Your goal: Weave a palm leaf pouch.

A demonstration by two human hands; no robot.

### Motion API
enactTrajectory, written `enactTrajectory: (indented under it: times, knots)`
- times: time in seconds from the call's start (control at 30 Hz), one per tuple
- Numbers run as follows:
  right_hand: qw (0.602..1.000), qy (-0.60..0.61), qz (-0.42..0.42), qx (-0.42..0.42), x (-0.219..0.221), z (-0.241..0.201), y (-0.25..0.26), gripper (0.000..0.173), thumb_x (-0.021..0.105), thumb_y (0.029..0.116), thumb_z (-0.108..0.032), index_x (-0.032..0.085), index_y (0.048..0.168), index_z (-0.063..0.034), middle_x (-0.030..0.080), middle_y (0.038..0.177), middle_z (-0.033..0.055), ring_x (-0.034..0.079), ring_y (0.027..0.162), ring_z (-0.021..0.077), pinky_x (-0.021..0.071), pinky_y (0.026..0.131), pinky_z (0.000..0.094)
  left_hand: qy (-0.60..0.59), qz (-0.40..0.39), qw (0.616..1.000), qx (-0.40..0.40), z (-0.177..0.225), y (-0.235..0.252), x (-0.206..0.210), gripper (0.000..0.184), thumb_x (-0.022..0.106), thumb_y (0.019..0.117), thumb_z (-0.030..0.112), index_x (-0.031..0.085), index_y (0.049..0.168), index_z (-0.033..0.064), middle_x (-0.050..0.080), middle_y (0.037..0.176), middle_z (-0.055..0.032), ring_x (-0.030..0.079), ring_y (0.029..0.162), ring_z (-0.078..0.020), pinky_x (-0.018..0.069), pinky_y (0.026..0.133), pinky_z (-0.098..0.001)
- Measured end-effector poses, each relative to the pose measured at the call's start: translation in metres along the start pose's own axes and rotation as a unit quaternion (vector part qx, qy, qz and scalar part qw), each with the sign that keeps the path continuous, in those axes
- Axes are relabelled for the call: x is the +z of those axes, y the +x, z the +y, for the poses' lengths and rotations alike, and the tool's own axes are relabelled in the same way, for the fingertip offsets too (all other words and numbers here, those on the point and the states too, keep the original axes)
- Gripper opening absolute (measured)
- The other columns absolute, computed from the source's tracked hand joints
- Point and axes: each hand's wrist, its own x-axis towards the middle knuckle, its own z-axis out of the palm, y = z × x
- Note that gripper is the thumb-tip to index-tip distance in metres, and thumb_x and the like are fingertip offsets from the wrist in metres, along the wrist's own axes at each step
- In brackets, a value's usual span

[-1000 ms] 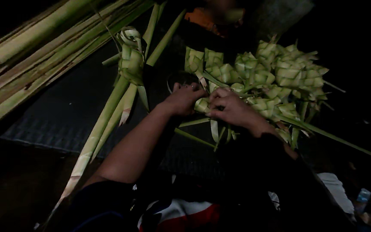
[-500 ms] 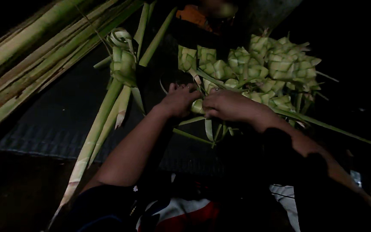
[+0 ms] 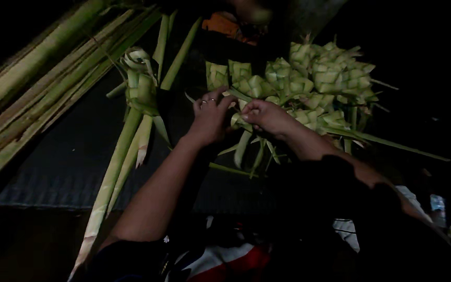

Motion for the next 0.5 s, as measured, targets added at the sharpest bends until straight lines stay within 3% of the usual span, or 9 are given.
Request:
enactTrajectory:
  times: [0.07,0.13,0.2,0.27,0.37,0.5]
  knots:
    - [0.995,0.100,0.028,-0.003,0.000,0.009,0.000,0.020,0.059,0.1035,-0.014,0.057,0.122,-0.0055,0.061,0.086,0.0025,0.053,0.063,0.0055,0.0472,0.059,0.0217,-0.045,0.013,0.998,-0.035,0.012,0.000,-0.011,0.040,0.080,0.0847,0.018,0.066,0.121,0.0063,0.053,0.138,-0.0230,0.047,0.129,-0.0459,0.0356,0.100,-0.0691]
    - [0.984,0.169,0.044,-0.018,0.003,0.012,-0.004,0.020,0.058,0.1036,-0.012,0.056,0.122,-0.0060,0.061,0.086,0.0017,0.055,0.064,0.0057,0.0496,0.060,0.0218,-0.093,-0.017,0.993,-0.070,0.022,-0.001,-0.014,0.021,0.073,0.0932,0.023,0.072,0.103,0.0043,0.064,0.116,-0.0165,0.061,0.109,-0.0321,0.0495,0.095,-0.0540]
    - [0.974,0.219,0.059,-0.022,0.009,0.009,-0.009,0.022,0.059,0.1026,-0.009,0.055,0.124,-0.0054,0.062,0.090,0.0031,0.058,0.068,0.0074,0.0524,0.064,0.0238,-0.124,-0.057,0.983,-0.126,0.032,-0.002,-0.012,0.024,0.070,0.0975,0.023,0.072,0.111,0.0035,0.068,0.111,-0.0146,0.066,0.104,-0.0268,0.0534,0.093,-0.0477]
    - [0.964,0.258,0.065,-0.028,0.016,0.007,-0.011,0.026,0.057,0.1015,-0.003,0.052,0.127,-0.0038,0.061,0.094,0.0041,0.062,0.072,0.0091,0.0565,0.069,0.0262,-0.093,-0.061,0.980,-0.162,0.039,-0.001,-0.006,0.028,0.067,0.0990,0.020,0.068,0.121,0.0024,0.066,0.120,-0.0181,0.065,0.111,-0.0318,0.0517,0.098,-0.0522]
    - [0.951,0.298,0.070,-0.040,0.027,0.005,-0.013,0.029,0.057,0.0998,0.001,0.050,0.128,-0.0032,0.061,0.093,0.0045,0.064,0.073,0.0104,0.0577,0.070,0.0278,-0.064,-0.008,0.990,-0.126,0.035,-0.001,0.002,0.031,0.068,0.0952,0.008,0.065,0.123,-0.0040,0.063,0.122,-0.0243,0.064,0.112,-0.0379,0.0518,0.097,-0.0542]
    - [0.953,0.297,0.054,-0.014,0.028,0.006,-0.008,0.036,0.060,0.1003,-0.002,0.047,0.134,-0.0030,0.065,0.098,0.0102,0.068,0.076,0.0157,0.0593,0.069,0.0311,-0.102,0.017,0.992,-0.077,0.026,-0.002,0.004,0.032,0.067,0.0903,-0.003,0.067,0.123,-0.0012,0.061,0.123,-0.0225,0.064,0.109,-0.0332,0.0542,0.094,-0.0478]
